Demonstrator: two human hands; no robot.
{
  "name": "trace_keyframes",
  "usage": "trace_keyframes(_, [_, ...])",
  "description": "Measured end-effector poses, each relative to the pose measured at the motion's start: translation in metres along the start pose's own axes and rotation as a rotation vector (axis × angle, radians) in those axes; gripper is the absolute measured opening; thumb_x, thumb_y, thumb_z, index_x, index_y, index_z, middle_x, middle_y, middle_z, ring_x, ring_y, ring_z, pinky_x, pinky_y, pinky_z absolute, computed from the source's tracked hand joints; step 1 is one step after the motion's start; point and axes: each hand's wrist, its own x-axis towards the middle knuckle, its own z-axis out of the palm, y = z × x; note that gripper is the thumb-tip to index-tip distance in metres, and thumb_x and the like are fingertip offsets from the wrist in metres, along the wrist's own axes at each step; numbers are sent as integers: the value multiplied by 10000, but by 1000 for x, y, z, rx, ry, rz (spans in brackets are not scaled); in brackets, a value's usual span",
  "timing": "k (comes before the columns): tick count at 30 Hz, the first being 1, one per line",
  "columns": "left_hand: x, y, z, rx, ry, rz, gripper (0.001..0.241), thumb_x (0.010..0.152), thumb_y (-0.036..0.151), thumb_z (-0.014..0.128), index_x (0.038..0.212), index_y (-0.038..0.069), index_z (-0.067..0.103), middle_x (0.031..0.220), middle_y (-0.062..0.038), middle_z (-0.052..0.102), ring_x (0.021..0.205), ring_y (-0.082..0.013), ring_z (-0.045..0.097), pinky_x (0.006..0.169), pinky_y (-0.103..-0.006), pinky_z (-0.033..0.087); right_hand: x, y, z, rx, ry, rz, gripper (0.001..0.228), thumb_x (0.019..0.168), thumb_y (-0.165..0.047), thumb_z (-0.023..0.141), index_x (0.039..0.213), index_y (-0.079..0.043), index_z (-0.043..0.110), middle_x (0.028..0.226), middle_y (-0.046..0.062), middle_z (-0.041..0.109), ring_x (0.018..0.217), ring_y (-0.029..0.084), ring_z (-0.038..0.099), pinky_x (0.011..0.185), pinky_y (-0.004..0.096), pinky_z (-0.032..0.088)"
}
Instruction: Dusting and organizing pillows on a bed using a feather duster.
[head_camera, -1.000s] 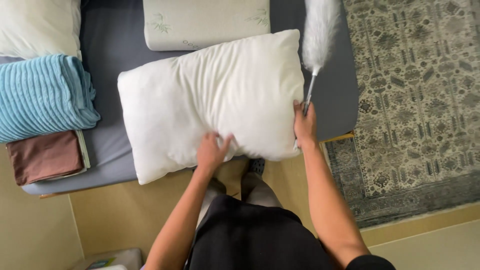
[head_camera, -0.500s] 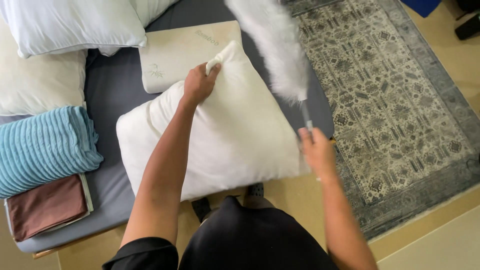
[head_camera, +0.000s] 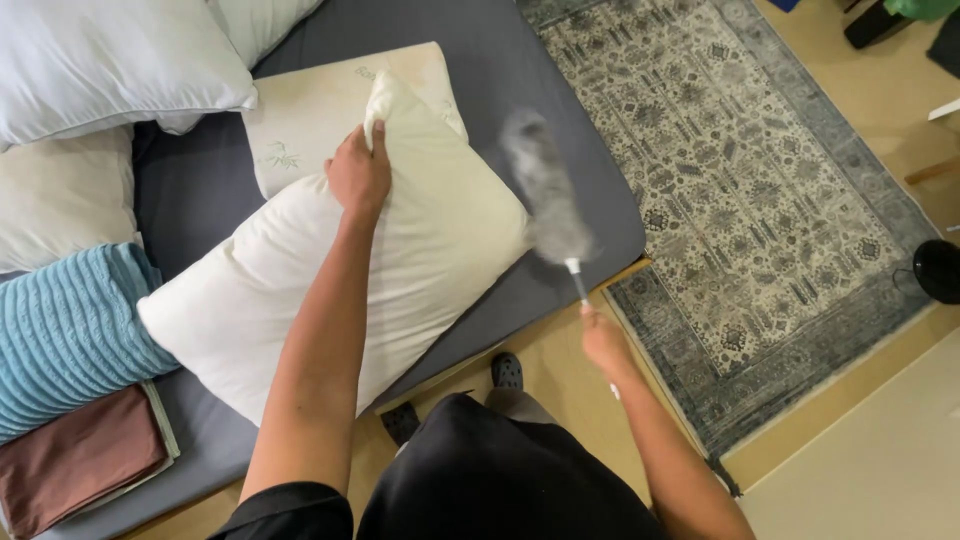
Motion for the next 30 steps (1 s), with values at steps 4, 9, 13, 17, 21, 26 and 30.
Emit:
trace_keyframes(4, [-2, 6, -13, -57, 68, 46, 467, 1081, 456, 452, 975, 61, 678, 947, -152, 719, 917, -387, 644, 857, -541, 413, -17, -47, -49, 454, 124, 306, 578, 1108, -489, 297, 848, -30, 534, 594, 29, 455, 443, 160, 432, 416, 338, 368])
trace_keyframes(9, [-2, 11, -20, -86, 70, 38, 469, 1082, 462, 450, 964, 71, 679, 897, -153, 713, 873, -383, 639, 858, -520, 412, -13, 48, 76, 276, 84, 51, 622, 1136, -535, 285, 1009, -20, 610, 864, 174, 578, 781, 338, 541, 675, 467, 438])
trace_keyframes(13, [-5, 3, -25, -81, 61, 103, 470, 1096, 447, 466, 964, 57, 692, 825, -161, 696, 802, -374, 629, 824, -493, 440, -5, 150, 112, -68, -230, 256, 754, 1042, -586, 240, 1192, -24, 720, 1177, 291, 710, 1153, 486, 667, 1029, 549, 494])
trace_keyframes(17, [-19, 9, -49, -292, 35, -44, 457, 1094, 438, 469, 1092, 42, 698, 791, -161, 658, 721, -309, 610, 726, -430, 473, 0, 109, 82, 56, -17, 213, 725, 1055, -634, 319, 1239, -49, 704, 1203, 242, 703, 1051, 402, 635, 937, 523, 504])
trace_keyframes(21, [-18, 42, -80, -498, -8, -9, 491, 1115, 427, 476, 1161, -14, 687, 839, -130, 668, 785, -224, 589, 761, -357, 492, 58, 18, 53, 1021, -134, 315, 748, 997, -701, 441, 1304, -45, 628, 1352, 192, 665, 477, 96, 364, 726, 376, 478])
trace_keyframes(26, [14, 74, -116, -880, 11, 135, 518, 1123, 441, 497, 1240, -27, 685, 1037, -67, 723, 930, -135, 613, 861, -309, 519, 112, -93, -20, 1391, -98, 161, 782, 967, -698, 409, 1528, -153, 380, 1527, 174, 489, 1103, 148, 656, 942, 371, 566])
trace_keyframes(30, [78, 57, -157, -1291, 98, 224, 518, 1130, 404, 557, 1388, -44, 566, 1260, -146, 696, 1117, -222, 674, 979, -381, 576, 78, -178, -148, 1618, -92, -549, 908, 972, -702, 447, 1603, -65, 307, 1600, 184, 452, 1474, 324, 493, 1134, 505, 469])
